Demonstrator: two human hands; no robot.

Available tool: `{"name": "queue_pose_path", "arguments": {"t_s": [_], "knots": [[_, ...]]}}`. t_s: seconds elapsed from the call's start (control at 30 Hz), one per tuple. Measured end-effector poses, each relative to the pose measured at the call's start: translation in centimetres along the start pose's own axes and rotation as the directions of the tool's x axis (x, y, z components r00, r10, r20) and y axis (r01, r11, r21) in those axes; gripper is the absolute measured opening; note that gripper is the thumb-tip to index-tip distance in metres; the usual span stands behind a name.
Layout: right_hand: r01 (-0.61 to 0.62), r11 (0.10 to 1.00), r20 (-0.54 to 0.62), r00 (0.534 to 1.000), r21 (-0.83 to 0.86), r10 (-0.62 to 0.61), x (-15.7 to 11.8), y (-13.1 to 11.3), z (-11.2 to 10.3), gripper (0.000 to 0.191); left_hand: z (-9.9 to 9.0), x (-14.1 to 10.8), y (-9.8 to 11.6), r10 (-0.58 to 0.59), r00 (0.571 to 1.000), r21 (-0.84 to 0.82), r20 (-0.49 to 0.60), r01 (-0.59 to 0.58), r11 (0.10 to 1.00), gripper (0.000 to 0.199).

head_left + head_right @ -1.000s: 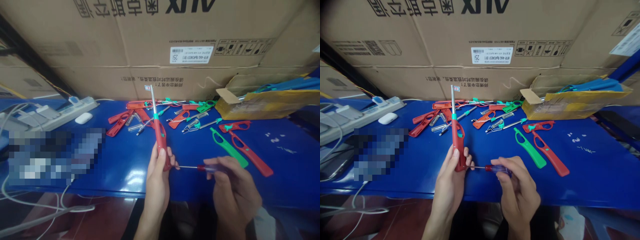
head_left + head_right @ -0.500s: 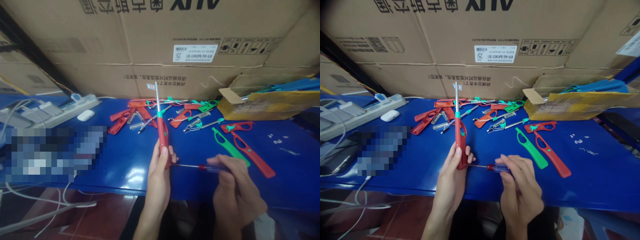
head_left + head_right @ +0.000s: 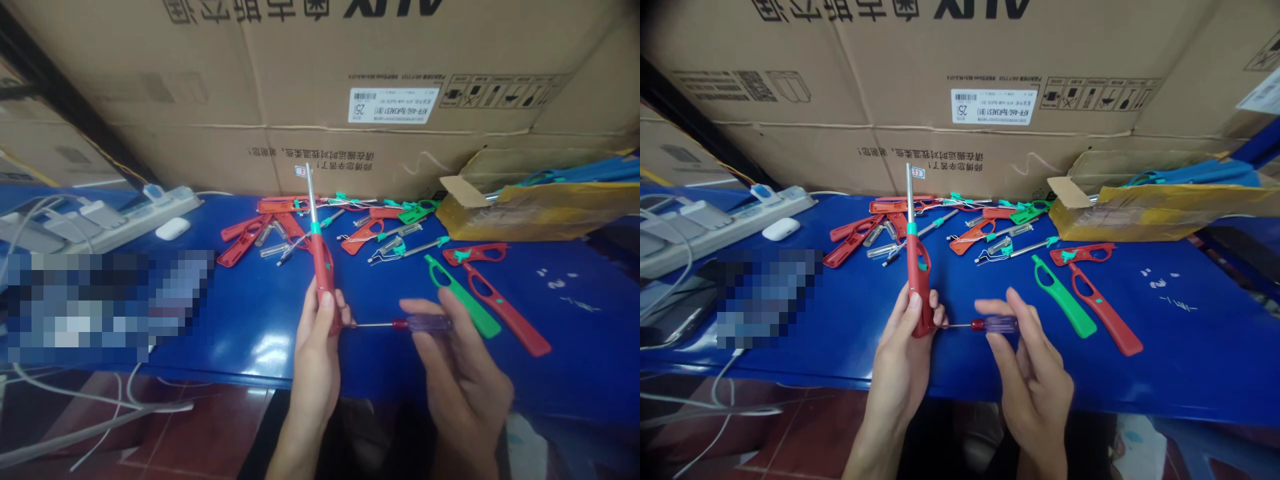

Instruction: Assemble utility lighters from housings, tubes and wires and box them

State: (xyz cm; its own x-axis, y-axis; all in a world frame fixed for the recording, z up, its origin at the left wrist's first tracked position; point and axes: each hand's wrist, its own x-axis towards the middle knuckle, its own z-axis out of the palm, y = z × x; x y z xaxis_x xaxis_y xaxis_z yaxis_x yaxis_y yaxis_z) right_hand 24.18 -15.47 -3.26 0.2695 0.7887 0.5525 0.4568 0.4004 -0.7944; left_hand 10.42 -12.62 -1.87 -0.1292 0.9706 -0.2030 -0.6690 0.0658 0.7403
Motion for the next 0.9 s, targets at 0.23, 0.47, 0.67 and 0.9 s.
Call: {"name": "queue_pose_path", "arguments": {"t_s": [0.23, 0.47, 0.67, 0.9], "knots": [[-0.009, 1.000, -0.131, 0.991, 0.019, 0.011, 0.1, 0.3, 0.6, 0.034, -0.4, 0.0, -0.3, -0.013, 1.000, 0.037, 0.024, 0.012, 0.999, 0.037], [0.028, 1.000, -0.068, 0.997, 0.011, -0.027, 0.5, -0.1, -0.3, 0.030, -0.4, 0.1, -0.3, -0.005, 1.000, 0.038, 0.024, 0.004, 0.999, 0.038], [0.115, 0.991, 0.018, 0.993, -0.070, -0.114, 0.6, -0.5, 0.3, 0.033, -0.5, 0.2, -0.2, 0.028, 1.000, 0.012, 0.013, -0.028, 1.000, 0.034], [-0.083, 0.990, 0.023, 0.996, 0.114, 0.081, 0.1, -0.4, 0.8, 0.046, -0.6, 0.2, -0.1, 0.026, 0.999, 0.004, 0.020, -0.026, 1.000, 0.027]]}}
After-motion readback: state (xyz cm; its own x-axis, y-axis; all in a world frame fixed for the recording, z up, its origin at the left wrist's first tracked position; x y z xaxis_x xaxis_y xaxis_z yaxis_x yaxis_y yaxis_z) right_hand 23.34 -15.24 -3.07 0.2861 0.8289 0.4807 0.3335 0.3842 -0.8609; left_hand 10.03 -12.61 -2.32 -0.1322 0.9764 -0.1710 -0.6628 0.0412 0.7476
